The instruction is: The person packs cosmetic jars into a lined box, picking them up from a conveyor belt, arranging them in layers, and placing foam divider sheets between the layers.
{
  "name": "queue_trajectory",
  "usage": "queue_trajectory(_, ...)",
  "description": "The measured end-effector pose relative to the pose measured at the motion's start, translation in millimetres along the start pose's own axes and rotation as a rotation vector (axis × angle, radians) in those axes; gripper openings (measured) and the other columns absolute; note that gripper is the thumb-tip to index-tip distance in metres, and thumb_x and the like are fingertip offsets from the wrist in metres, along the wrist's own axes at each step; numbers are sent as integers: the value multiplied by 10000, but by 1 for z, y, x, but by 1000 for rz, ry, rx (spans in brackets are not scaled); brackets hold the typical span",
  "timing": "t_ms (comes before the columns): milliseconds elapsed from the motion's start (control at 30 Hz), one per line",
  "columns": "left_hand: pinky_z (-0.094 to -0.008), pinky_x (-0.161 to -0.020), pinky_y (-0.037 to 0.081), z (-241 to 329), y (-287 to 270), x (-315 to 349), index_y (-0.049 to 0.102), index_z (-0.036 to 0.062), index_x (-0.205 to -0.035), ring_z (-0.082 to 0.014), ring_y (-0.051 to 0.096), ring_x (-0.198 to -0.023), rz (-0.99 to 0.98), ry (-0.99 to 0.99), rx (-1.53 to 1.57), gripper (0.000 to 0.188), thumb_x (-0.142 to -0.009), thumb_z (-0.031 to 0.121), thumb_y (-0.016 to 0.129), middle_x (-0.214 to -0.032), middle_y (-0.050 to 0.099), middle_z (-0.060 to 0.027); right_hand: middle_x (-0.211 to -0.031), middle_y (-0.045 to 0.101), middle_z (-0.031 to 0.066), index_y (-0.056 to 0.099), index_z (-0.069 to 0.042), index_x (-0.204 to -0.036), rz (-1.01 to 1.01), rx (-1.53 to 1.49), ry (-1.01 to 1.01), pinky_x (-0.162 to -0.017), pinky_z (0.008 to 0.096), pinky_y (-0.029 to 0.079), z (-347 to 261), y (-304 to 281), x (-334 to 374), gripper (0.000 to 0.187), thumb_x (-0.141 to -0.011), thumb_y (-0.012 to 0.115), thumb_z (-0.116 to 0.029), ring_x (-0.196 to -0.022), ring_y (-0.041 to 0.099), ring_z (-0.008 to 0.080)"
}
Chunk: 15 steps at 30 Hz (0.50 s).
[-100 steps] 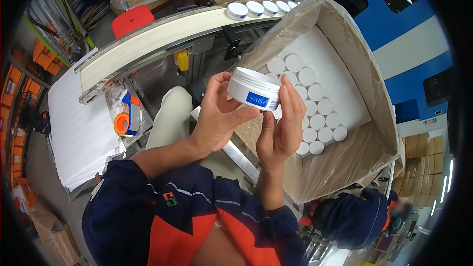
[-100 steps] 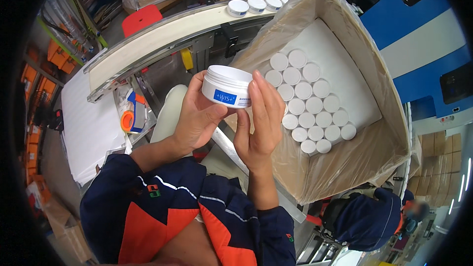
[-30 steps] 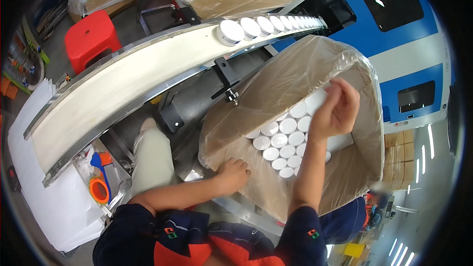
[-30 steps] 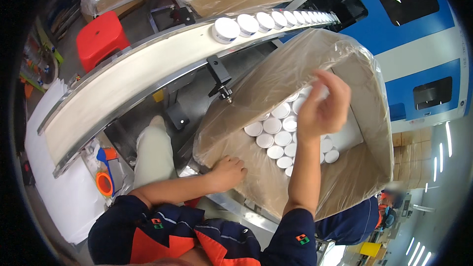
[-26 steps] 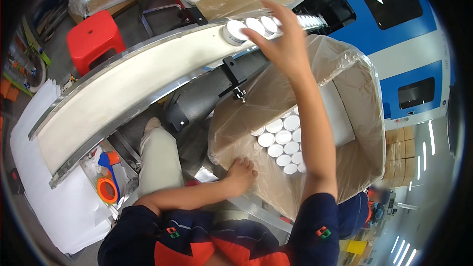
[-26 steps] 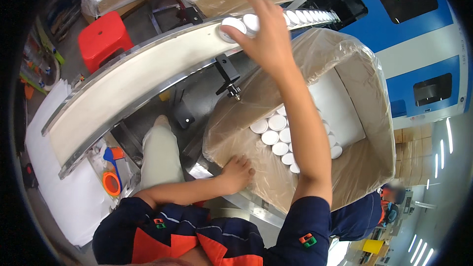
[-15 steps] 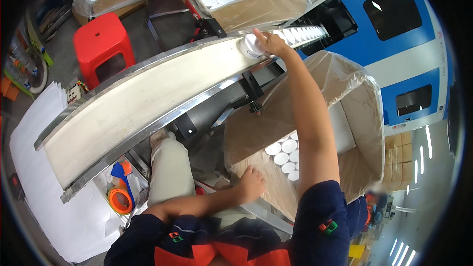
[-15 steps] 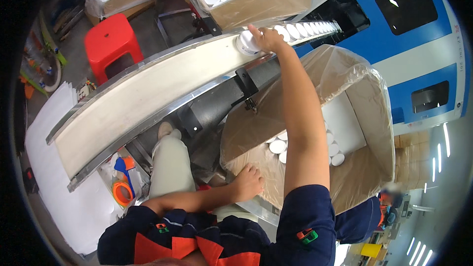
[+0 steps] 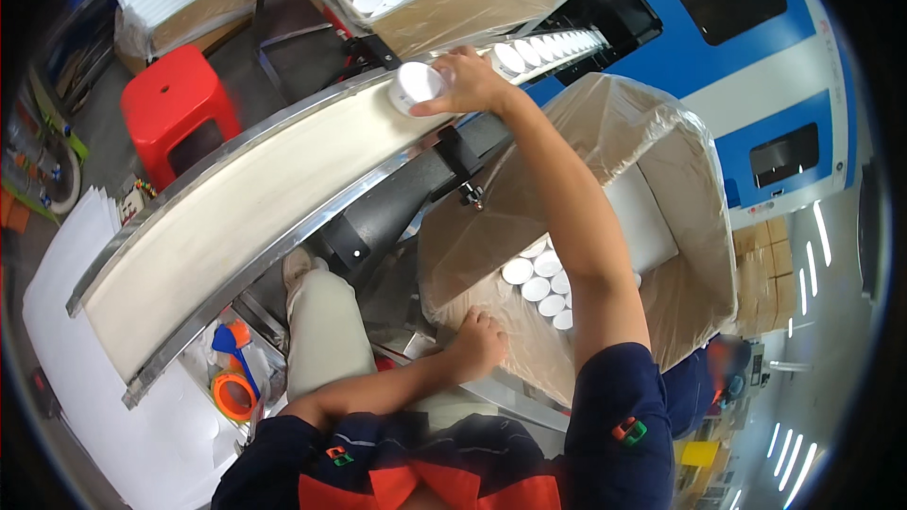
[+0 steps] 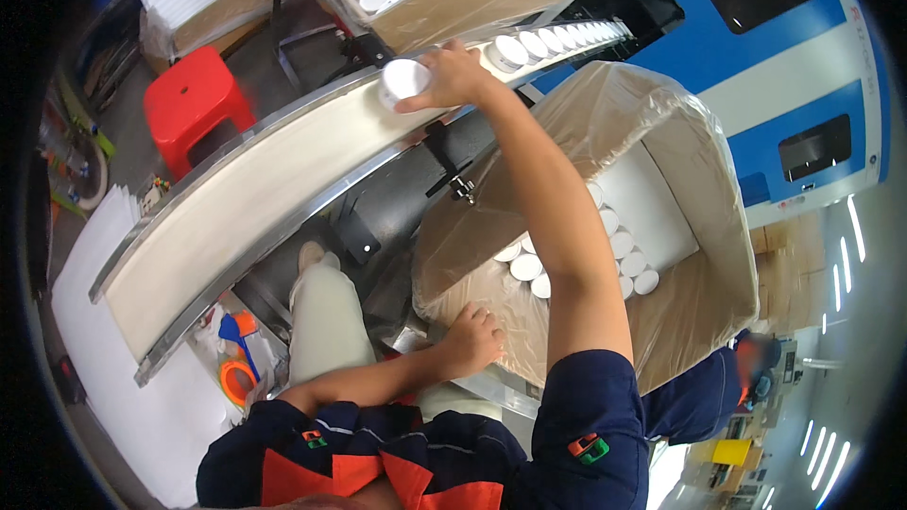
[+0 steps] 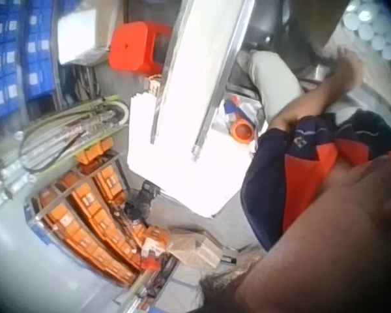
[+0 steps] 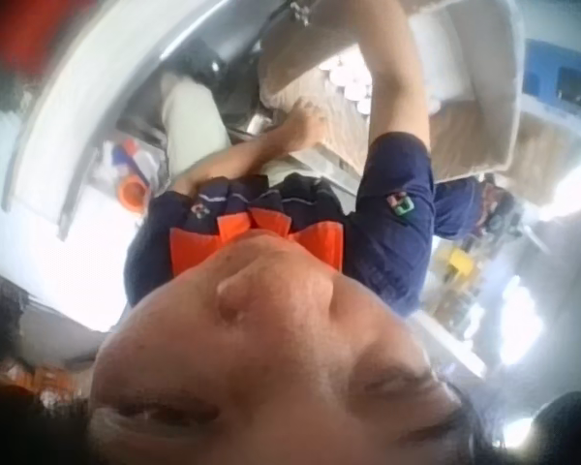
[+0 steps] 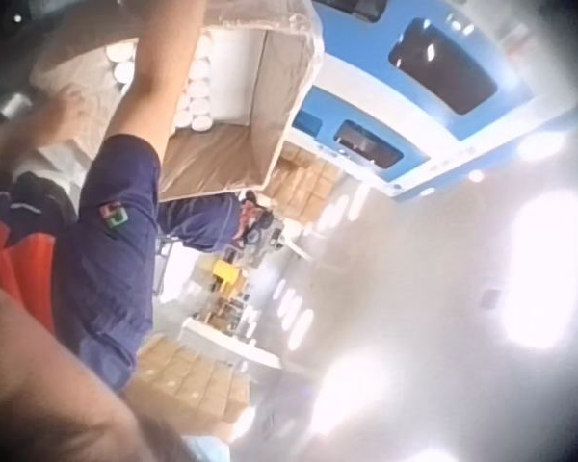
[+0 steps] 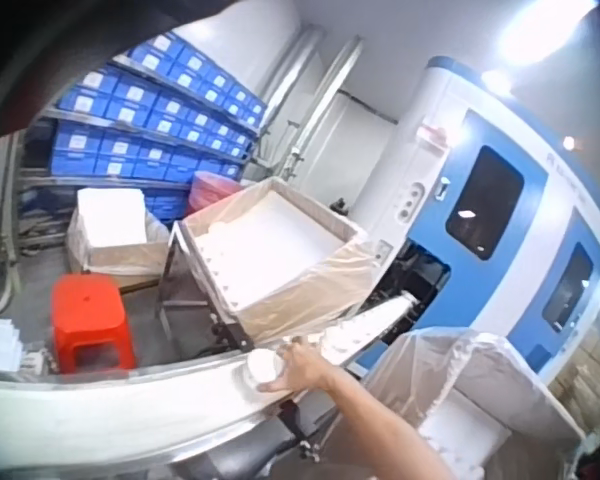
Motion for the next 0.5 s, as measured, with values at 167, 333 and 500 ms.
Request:
queue_trajectory(167,-457,-937,357,-5,-8,1,671,56,-868,-317,560,-957,-28,-33,22,352,-782,396,679,-905,613,-161,-1427,384,257,615,-60,-1191,582,-320,-270,-1054,513,370,-102,-100,133,938,-412,913,-492,-1309,400,438)
queue_trajectory(333,-472,-942,355,-10,-4,5,665,49,-915,-316,540,-1039,-14,-40,-42,330,-809,361,658,-982,617,-170,-1459,348,219,516,-10,-1281,1258,-474,159,-1041,479,438,-29,-95,310,1038,-475,875,-557,-1286,457,340)
queue_trajectory(500,-497,-973,355,0,-5,5,666,52,-999,-333,524,-1116,-206,-34,-69,353,-824,357,655,-1087,612,-177,-1346,419,307,565,27,-1152,994,19,962,-1050,509,353,166,1,366,822,-578,904,-453,-1268,409,434)
Point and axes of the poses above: each hand's wrist, its own x-axis away from the middle knuckle, its own y-axis out of the palm, z = x × y, the point moved 6 cm from there along -x, towards the middle knuckle
